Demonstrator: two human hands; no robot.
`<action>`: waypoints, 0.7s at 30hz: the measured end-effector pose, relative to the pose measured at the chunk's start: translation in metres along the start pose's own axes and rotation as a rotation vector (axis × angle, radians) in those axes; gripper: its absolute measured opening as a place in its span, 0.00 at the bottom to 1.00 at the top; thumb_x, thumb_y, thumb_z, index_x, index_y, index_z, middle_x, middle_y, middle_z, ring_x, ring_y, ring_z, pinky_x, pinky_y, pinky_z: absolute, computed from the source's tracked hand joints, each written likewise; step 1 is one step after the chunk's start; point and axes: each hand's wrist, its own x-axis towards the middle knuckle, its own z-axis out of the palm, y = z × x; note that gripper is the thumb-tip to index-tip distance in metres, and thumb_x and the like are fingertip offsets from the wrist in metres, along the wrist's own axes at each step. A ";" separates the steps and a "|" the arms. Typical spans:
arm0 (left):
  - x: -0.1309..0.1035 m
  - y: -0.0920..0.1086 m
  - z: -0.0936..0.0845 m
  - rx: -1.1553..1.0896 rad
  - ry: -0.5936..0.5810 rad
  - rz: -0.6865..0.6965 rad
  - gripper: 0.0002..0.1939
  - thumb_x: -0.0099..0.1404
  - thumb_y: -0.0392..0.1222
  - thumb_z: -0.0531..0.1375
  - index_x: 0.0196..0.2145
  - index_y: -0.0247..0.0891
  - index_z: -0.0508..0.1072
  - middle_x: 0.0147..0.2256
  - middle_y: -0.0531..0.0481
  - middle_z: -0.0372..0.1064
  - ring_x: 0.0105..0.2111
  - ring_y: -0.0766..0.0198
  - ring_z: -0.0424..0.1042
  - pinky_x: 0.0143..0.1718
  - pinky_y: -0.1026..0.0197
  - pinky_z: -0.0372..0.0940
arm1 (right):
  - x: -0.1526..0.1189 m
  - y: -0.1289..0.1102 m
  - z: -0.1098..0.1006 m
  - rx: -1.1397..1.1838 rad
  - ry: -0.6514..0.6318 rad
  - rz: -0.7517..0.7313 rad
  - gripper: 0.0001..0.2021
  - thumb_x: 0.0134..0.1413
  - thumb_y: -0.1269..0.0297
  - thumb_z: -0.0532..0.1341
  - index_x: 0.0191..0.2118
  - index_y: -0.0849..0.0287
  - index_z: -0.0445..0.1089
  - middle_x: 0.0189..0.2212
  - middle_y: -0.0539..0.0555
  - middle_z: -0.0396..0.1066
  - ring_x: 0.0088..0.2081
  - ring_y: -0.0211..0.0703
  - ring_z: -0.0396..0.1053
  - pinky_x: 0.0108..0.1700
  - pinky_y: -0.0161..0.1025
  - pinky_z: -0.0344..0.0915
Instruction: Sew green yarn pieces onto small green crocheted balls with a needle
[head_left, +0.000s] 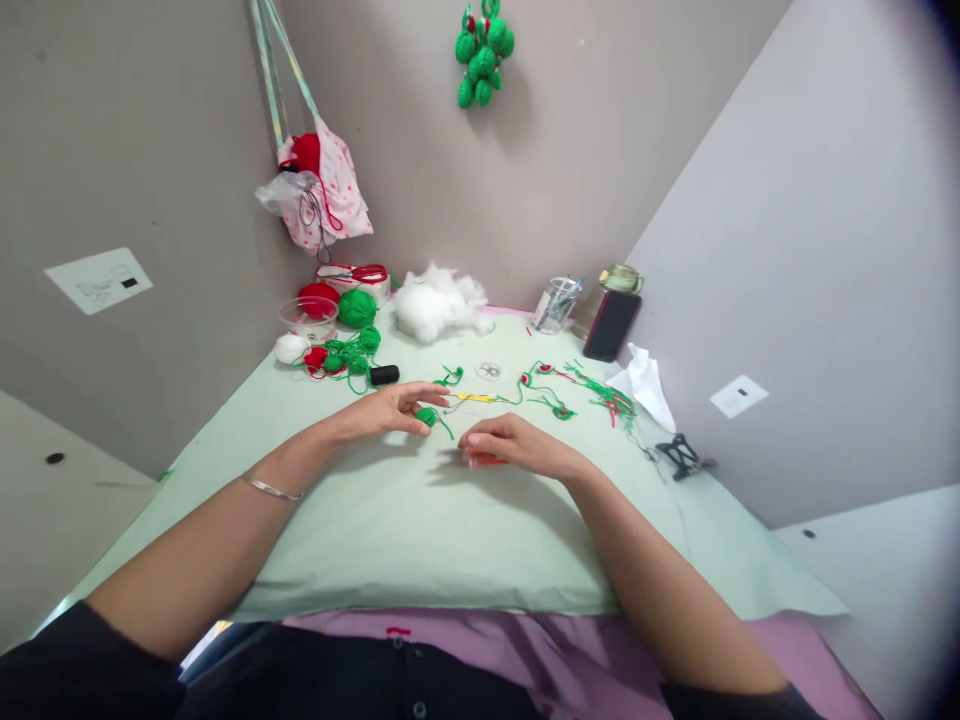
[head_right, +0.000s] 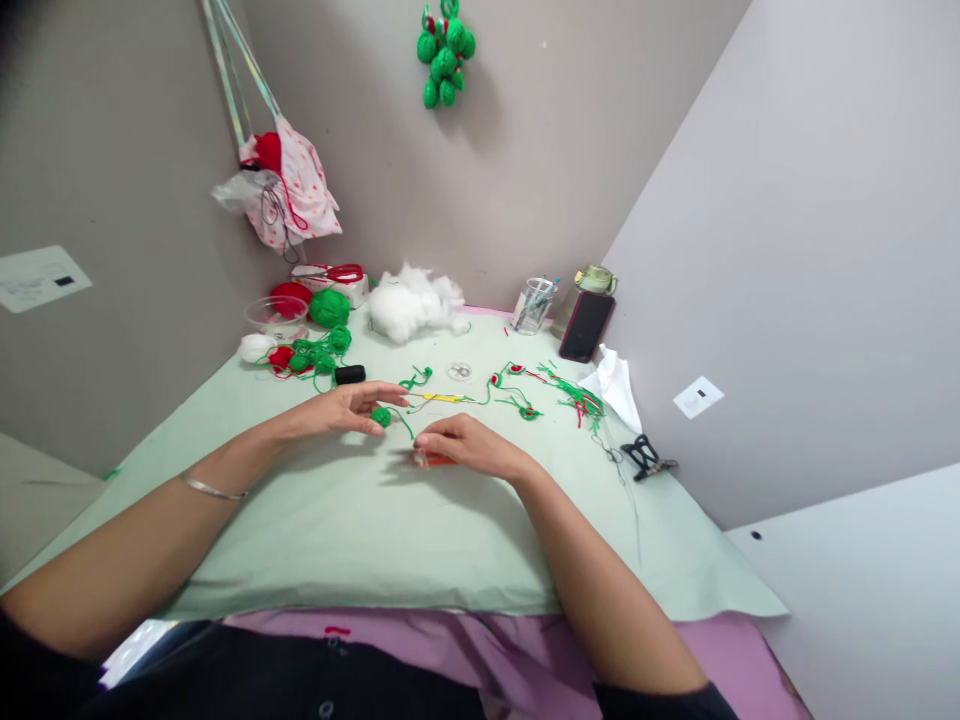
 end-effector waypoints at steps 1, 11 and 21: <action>-0.002 0.003 -0.003 0.028 -0.001 -0.025 0.35 0.51 0.42 0.68 0.57 0.47 0.67 0.54 0.44 0.68 0.50 0.55 0.68 0.51 0.54 0.61 | -0.001 0.001 -0.005 -0.141 0.054 -0.006 0.16 0.60 0.52 0.56 0.35 0.59 0.74 0.31 0.51 0.71 0.32 0.38 0.66 0.35 0.34 0.61; -0.012 0.012 -0.039 0.223 0.397 -0.033 0.24 0.60 0.58 0.60 0.48 0.41 0.74 0.39 0.47 0.73 0.34 0.61 0.70 0.40 0.59 0.63 | 0.050 0.020 -0.023 -1.198 0.320 0.137 0.15 0.64 0.70 0.50 0.43 0.57 0.74 0.44 0.58 0.71 0.41 0.46 0.70 0.36 0.37 0.58; 0.000 -0.006 -0.019 0.750 0.717 0.228 0.13 0.63 0.48 0.58 0.43 0.43 0.76 0.46 0.47 0.71 0.50 0.52 0.63 0.54 0.52 0.55 | 0.073 0.028 -0.017 -1.345 0.218 0.141 0.15 0.61 0.77 0.50 0.41 0.65 0.74 0.43 0.67 0.70 0.46 0.52 0.67 0.43 0.42 0.60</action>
